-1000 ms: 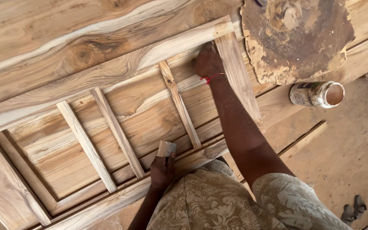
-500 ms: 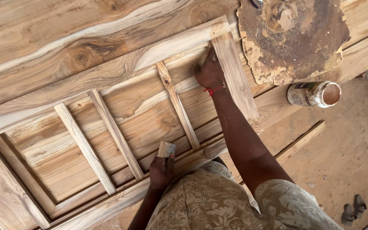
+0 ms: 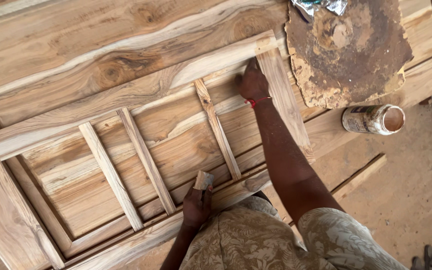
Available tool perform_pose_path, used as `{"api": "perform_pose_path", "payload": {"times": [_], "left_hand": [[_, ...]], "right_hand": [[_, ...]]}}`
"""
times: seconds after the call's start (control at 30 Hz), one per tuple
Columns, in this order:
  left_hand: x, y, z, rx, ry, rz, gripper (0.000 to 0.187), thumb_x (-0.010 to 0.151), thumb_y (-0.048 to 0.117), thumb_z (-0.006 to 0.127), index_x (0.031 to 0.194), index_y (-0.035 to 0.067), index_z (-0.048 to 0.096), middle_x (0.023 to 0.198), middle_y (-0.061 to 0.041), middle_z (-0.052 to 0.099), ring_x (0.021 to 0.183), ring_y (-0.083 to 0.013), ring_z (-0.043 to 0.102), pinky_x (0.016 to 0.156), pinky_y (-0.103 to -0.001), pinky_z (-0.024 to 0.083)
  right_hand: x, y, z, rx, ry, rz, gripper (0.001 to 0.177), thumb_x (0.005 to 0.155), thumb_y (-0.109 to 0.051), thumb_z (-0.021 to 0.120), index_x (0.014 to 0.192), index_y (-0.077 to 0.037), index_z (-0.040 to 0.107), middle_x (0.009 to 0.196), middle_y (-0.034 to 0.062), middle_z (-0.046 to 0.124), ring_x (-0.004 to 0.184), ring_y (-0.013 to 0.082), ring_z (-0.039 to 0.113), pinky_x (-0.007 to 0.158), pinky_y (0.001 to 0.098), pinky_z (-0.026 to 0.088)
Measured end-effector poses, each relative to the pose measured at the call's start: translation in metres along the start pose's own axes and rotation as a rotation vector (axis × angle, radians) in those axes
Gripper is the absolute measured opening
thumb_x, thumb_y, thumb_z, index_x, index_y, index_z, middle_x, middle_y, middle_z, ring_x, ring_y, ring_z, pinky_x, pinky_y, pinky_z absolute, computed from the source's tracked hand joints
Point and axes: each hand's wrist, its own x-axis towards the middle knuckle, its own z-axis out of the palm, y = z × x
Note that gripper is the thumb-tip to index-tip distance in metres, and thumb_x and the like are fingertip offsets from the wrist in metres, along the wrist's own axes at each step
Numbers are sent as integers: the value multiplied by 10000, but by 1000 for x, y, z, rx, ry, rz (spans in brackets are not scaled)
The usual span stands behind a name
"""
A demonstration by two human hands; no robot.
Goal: The person sands a wooden door frame lying on the floor using a small sanding block. They work on the edges and corners of the frame, occasionally dipping the block into a container of paste or putty to apply it to the wood surface.
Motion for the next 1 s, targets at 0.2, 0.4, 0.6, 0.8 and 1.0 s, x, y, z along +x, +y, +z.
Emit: {"api": "perform_pose_path", "payload": {"times": [0.2, 0.4, 0.6, 0.8, 1.0], "left_hand": [[1, 4, -1, -21, -17, -10, 188, 986, 173, 657, 1059, 0, 670, 876, -211, 687, 730, -381, 688, 614, -458, 542], [2, 0, 0, -118, 31, -10, 172, 1006, 175, 628, 1040, 13, 672, 897, -192, 702, 759, -321, 708, 664, -419, 555], [11, -14, 3, -224, 54, -174, 208, 1017, 197, 672, 1089, 1, 681, 902, -159, 752, 789, -194, 730, 692, -367, 577], [44, 36, -9, -531, -68, -121, 189, 1013, 89, 603, 1159, -22, 648, 937, -137, 715, 810, -148, 710, 708, -318, 590], [56, 59, -12, -332, -79, 15, 129, 994, 53, 646, 1111, 1, 662, 900, -125, 709, 775, -195, 709, 676, -337, 545]], "right_hand": [[-19, 6, -50, -242, -138, -308, 754, 920, -269, 697, 1526, 30, 362, 878, 225, 726, 757, 404, 705, 651, 517, 578], [-109, -24, -84, 262, -190, -311, 609, 965, -216, 691, 1537, -123, 502, 639, 82, 639, 537, 178, 586, 559, 351, 522], [-232, -51, -92, 744, -443, -261, 553, 1022, -98, 678, 1546, -78, 501, 711, 16, 641, 586, 90, 574, 557, 272, 479], [-267, -87, -114, 762, -581, -324, 755, 970, -94, 710, 1621, -84, 327, 620, -7, 624, 489, 60, 500, 484, 240, 385], [-267, -108, -137, 821, -601, -311, 840, 972, -104, 705, 1655, -53, 219, 657, 2, 607, 556, 51, 524, 524, 236, 419]]}}
